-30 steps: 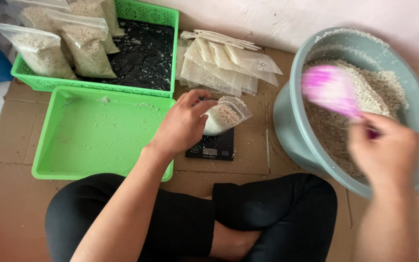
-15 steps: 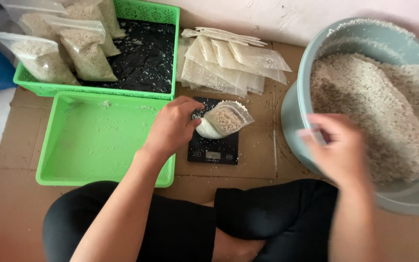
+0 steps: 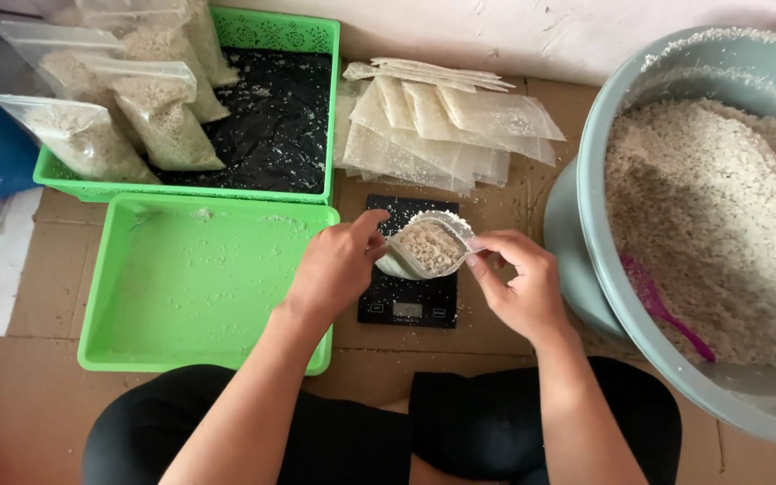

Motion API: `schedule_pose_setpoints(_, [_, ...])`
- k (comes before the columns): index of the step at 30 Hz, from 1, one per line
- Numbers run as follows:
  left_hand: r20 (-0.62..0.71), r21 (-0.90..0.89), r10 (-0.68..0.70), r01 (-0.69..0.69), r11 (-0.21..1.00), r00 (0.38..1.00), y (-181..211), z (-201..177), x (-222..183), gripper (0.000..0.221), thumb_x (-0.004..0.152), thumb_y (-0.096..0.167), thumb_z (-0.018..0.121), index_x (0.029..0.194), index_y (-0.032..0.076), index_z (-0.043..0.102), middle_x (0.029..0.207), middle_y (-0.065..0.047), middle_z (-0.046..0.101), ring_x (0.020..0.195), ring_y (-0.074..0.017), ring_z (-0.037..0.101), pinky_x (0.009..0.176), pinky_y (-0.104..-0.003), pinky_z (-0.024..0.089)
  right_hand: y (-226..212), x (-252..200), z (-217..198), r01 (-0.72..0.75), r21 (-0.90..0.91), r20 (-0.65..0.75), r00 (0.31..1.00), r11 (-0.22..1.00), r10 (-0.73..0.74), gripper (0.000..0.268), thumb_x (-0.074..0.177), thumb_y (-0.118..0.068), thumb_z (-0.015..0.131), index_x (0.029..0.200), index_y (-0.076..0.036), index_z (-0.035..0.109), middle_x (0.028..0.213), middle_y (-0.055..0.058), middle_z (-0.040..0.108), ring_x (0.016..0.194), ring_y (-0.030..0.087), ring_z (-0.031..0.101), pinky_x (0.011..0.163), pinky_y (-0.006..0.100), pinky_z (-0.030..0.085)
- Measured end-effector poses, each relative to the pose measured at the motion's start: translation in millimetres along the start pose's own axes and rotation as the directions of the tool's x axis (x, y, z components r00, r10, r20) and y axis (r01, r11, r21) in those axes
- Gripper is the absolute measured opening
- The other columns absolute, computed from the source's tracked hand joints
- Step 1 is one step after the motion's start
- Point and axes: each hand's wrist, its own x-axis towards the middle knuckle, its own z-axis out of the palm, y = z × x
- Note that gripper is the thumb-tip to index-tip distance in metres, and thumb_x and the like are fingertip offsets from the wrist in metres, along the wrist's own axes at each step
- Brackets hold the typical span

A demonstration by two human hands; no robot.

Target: The person is portioning grains by scooping them from a large basin into a small container and weighing them on a digital scale.

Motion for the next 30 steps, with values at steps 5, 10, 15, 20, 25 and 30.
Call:
schedule_pose_setpoints(5, [-0.019,0.004,0.028,-0.028,1.000,0.999,10,-4,-2,0.043,0.088,0.017,0.065,0.129,0.017,0.051,0.086,-0.005,0.073,0.083,-0.0329,0.070,0.078,-0.050,0.056,2,0,4,0.057,0.002,-0.051,0.997,0.998,-0.057,0.012,0.083,0.001,0.074,0.094,-0.004,0.073,0.086,0.008,0.071,0.066,0.020,0.068,0.053,0.027,0.052])
schedule_pose_setpoints(10, [-0.050,-0.040,0.034,-0.036,0.999,0.998,10,-5,-3,0.046,0.087,0.014,0.065,0.130,0.017,0.050,0.084,-0.005,0.073,0.082,-0.0333,0.070,0.078,-0.050,0.056,1,0,9,0.103,0.024,-0.113,0.989,0.994,-0.099,0.010,0.083,0.000,0.074,0.092,-0.004,0.073,0.085,0.008,0.071,0.065,0.019,0.068,0.053,0.027,0.052])
schedule_pose_setpoints(15, [-0.092,-0.093,0.037,-0.046,0.995,0.995,17,-12,-5,0.042,0.086,0.017,0.067,0.125,0.020,0.053,0.080,0.001,0.073,0.080,-0.0278,0.070,0.077,-0.047,0.057,-7,3,7,0.115,0.017,-0.197,0.974,0.993,-0.109,0.004,0.084,0.003,0.073,0.085,0.000,0.074,0.076,0.010,0.069,0.056,0.018,0.062,0.050,0.026,0.050])
schedule_pose_setpoints(20, [-0.021,-0.070,-0.026,0.025,0.997,0.999,30,-28,-11,0.046,0.083,0.013,0.067,0.127,0.019,0.052,0.084,-0.002,0.076,0.082,-0.0304,0.071,0.079,-0.048,0.056,-22,6,-6,0.089,0.005,-0.171,0.981,0.996,-0.087,0.006,0.082,0.005,0.073,0.084,0.000,0.073,0.076,0.011,0.069,0.056,0.019,0.061,0.048,0.026,0.048])
schedule_pose_setpoints(25, [-0.001,-0.011,-0.066,0.066,0.998,0.998,13,-4,0,0.044,0.082,0.015,0.066,0.124,0.020,0.052,0.083,-0.003,0.076,0.083,-0.0323,0.071,0.079,-0.050,0.056,-11,4,3,0.074,-0.010,-0.129,0.989,0.997,-0.075,0.007,0.080,0.006,0.073,0.081,-0.001,0.072,0.073,0.011,0.069,0.054,0.020,0.062,0.048,0.027,0.048])
schedule_pose_setpoints(30, [0.018,-0.020,-0.016,0.016,1.000,1.000,31,-24,-11,0.045,0.083,0.013,0.065,0.125,0.019,0.052,0.082,-0.002,0.075,0.078,-0.0327,0.071,0.075,-0.049,0.057,-26,5,-11,0.081,-0.045,-0.120,0.989,0.996,-0.086,0.008,0.078,0.005,0.074,0.081,-0.002,0.074,0.074,0.010,0.070,0.057,0.020,0.064,0.048,0.025,0.050])
